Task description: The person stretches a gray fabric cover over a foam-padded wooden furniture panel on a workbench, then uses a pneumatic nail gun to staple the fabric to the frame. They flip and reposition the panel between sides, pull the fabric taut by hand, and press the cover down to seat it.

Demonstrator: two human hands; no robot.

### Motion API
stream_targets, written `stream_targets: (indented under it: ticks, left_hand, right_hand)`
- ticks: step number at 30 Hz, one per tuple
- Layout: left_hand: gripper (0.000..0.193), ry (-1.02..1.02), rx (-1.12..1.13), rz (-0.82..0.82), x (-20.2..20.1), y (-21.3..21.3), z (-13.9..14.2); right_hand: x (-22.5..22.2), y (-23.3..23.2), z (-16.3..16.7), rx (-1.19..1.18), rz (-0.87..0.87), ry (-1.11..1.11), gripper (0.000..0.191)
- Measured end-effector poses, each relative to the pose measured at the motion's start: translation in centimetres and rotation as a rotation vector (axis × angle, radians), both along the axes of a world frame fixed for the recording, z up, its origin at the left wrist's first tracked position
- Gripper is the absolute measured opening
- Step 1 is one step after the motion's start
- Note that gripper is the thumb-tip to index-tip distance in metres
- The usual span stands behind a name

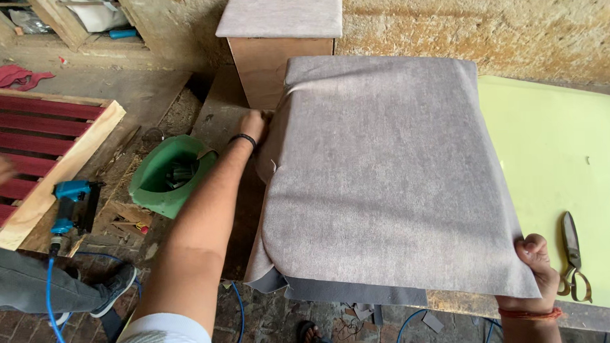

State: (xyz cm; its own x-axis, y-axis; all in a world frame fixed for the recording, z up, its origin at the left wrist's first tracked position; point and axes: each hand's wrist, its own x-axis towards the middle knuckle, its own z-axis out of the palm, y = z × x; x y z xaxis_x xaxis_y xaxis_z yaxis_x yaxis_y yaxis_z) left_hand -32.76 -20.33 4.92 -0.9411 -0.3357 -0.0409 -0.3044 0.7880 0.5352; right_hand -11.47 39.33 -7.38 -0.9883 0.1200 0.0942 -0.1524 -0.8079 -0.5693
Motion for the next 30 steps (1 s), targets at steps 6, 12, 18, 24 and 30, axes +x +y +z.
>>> stream_targets:
  ticks: [6, 12, 18, 24, 30]
  left_hand:
    - [0.037, 0.239, 0.163, -0.018, 2.6, 1.2, 1.2]
    - [0.05, 0.64, 0.084, -0.422, 19.6, 12.6, 7.9]
    - [0.106, 0.319, -0.503, -0.541, 27.6, 35.8, 3.6]
    - [0.065, 0.445, -0.594, -0.213, 26.7, 39.4, 1.1]
    - [0.013, 0.522, -0.504, -0.247, 27.0, 40.1, 1.3]
  right_hand:
    - [-0.5, -0.8, 1.3, 0.008, 0.111, -0.005, 0.011]
    - [-1.3, -1.6, 4.7, 0.177, 0.282, -0.121, 0.015]
    - [-3.2, -0.9, 8.7, 0.618, 0.44, 0.01, 0.02]
    - [-1.4, 0.1, 15.8, 1.516, -0.212, 0.986, 0.068]
    - [-2.6, 0.4, 19.1, 1.526, -0.113, 1.169, 0.041]
